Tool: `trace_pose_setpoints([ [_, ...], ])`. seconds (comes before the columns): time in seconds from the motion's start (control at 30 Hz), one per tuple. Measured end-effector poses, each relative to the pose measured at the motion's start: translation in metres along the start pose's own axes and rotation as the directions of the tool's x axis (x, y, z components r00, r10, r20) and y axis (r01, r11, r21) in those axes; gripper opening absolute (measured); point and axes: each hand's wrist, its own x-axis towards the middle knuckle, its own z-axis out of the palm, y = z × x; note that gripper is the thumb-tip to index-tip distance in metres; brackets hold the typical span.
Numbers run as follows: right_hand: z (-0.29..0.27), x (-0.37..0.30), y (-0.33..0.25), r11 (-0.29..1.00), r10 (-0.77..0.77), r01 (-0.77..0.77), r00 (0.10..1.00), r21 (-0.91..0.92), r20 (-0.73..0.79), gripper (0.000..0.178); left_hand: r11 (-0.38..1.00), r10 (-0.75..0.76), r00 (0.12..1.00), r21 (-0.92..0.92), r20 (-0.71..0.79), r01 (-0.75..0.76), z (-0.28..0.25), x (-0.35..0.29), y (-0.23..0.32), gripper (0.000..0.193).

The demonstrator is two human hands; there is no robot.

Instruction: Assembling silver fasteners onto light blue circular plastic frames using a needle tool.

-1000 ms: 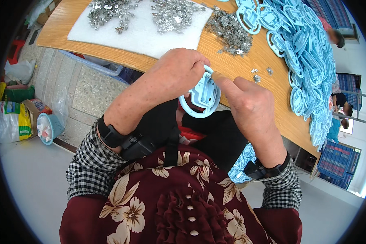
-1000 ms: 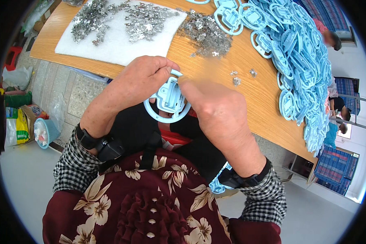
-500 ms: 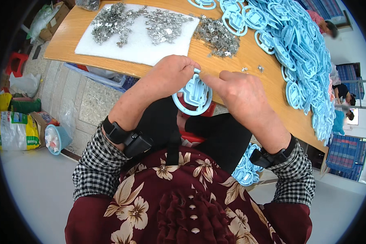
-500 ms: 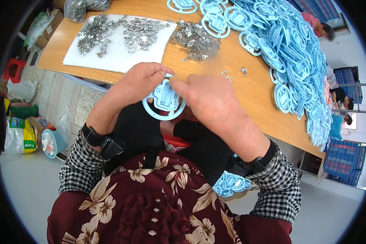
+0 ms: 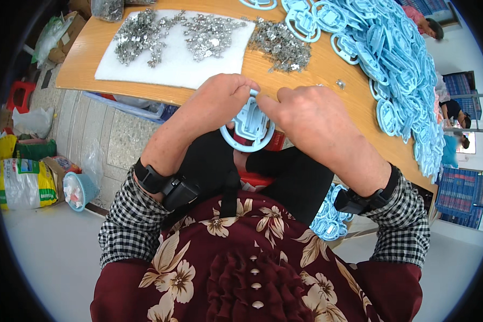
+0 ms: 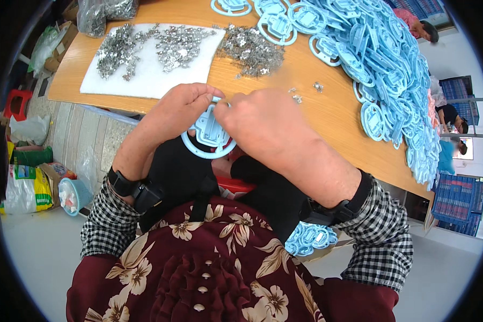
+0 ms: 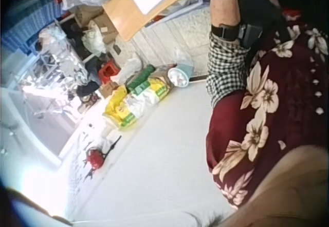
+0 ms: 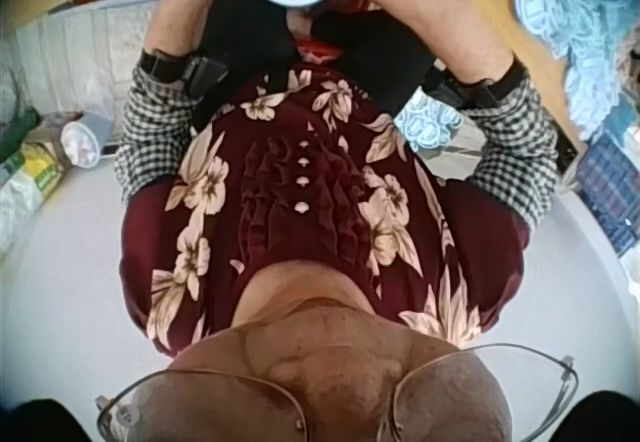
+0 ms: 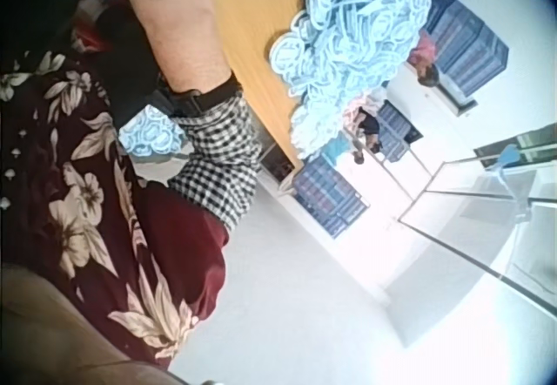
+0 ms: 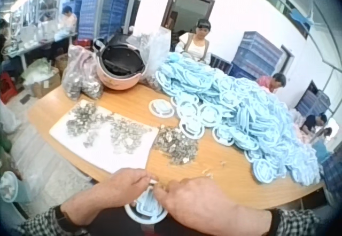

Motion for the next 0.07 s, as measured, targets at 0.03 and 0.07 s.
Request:
trace_pose_setpoints([
  [0.03, 0.0006, -0.002, 0.0042, 1.0, 0.001, -0.001, 1.0, 0.018, 0.01, 0.022, 1.0, 0.013, 1.0, -0.007, 0.014, -0.013, -0.0013, -0.0016, 0.0023, 0.031],
  [0.07, 0.0012, -0.0054, 0.0086, 0.992, 0.044, -0.041, 0.999, 0.123, -0.022, 0.028, 1.0, 0.024, 0.999, -0.012, 0.023, -0.024, -0.0034, -0.0041, 0.0031, 0.031],
])
